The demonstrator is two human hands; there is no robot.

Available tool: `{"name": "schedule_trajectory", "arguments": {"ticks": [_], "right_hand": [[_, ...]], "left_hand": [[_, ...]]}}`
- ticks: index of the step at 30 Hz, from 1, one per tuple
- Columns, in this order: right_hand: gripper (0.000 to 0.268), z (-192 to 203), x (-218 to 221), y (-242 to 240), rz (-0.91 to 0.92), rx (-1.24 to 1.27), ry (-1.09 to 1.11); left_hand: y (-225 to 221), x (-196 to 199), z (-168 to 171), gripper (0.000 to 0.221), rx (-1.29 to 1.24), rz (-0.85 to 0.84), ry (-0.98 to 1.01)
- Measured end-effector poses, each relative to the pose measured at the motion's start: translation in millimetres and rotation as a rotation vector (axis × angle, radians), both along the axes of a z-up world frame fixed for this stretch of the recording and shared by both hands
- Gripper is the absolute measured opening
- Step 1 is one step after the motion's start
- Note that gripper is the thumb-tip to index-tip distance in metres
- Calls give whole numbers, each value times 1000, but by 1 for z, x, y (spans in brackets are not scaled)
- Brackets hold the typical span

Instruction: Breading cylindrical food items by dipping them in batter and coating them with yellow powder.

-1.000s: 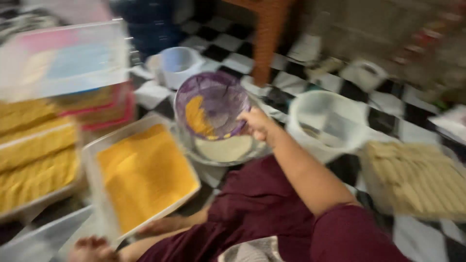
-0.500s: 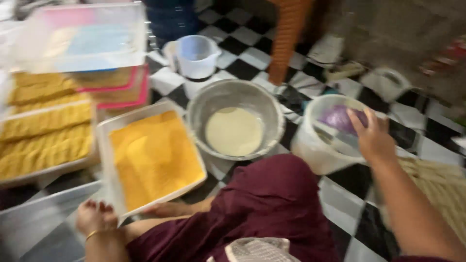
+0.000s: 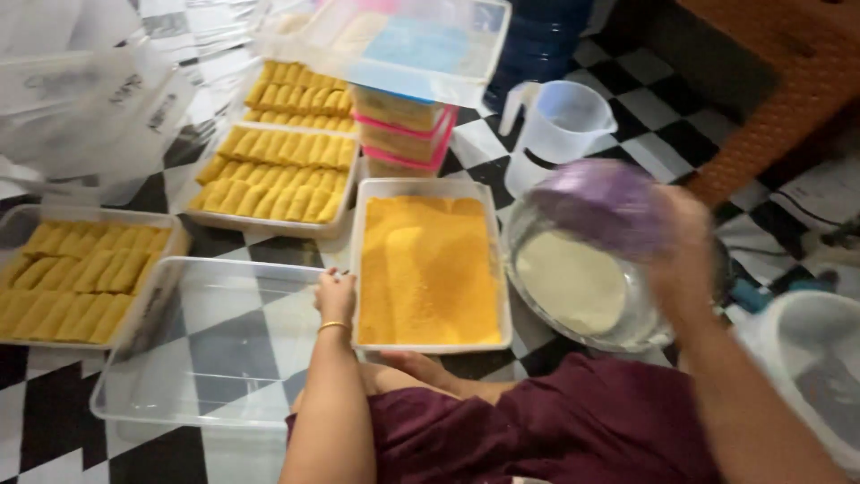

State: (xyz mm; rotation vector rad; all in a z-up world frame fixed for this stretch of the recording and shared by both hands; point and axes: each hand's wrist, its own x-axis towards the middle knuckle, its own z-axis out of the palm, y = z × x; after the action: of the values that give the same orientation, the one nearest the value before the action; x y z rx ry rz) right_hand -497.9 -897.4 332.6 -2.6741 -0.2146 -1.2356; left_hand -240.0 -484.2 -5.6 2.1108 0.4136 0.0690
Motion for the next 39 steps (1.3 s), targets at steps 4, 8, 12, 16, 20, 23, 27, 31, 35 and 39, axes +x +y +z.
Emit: {"name": "schedule_trajectory", "arguments": {"ticks": [4,8,12,16,20,23,27,31,35,39], "right_hand": [[59,-89,152,70,-74,420,401],[87,-72,220,175,-207,833,676],[86,-198,256,149,-22,-297,723],[76,-196,200,141,209,-595,112],[84,-178,158,115,420,-596,268],[90,-173,167,102,287,-494,495],[82,-155,207,116,141,-144,594],[88,-219,259,133,-129,268,623],[94,-214,255,199,-277,601,644],[91,-212,239,226,-265,592,738]], "left_hand": [[-1,3,1,58,-221,-121,167],[-1,2,15,52,-295,-171,254],[6,2,35,51,-271,-226,260],[2,-10,80,51,-222,-361,221],[-17,21,20,50,-405,-100,315],[-17,10,37,51,-324,-120,283],[-14,12,28,49,-283,-139,273],[-14,6,41,47,-240,-188,315],[-15,-7,75,46,-342,-179,308],[-20,-10,82,50,-460,-142,288]]}}
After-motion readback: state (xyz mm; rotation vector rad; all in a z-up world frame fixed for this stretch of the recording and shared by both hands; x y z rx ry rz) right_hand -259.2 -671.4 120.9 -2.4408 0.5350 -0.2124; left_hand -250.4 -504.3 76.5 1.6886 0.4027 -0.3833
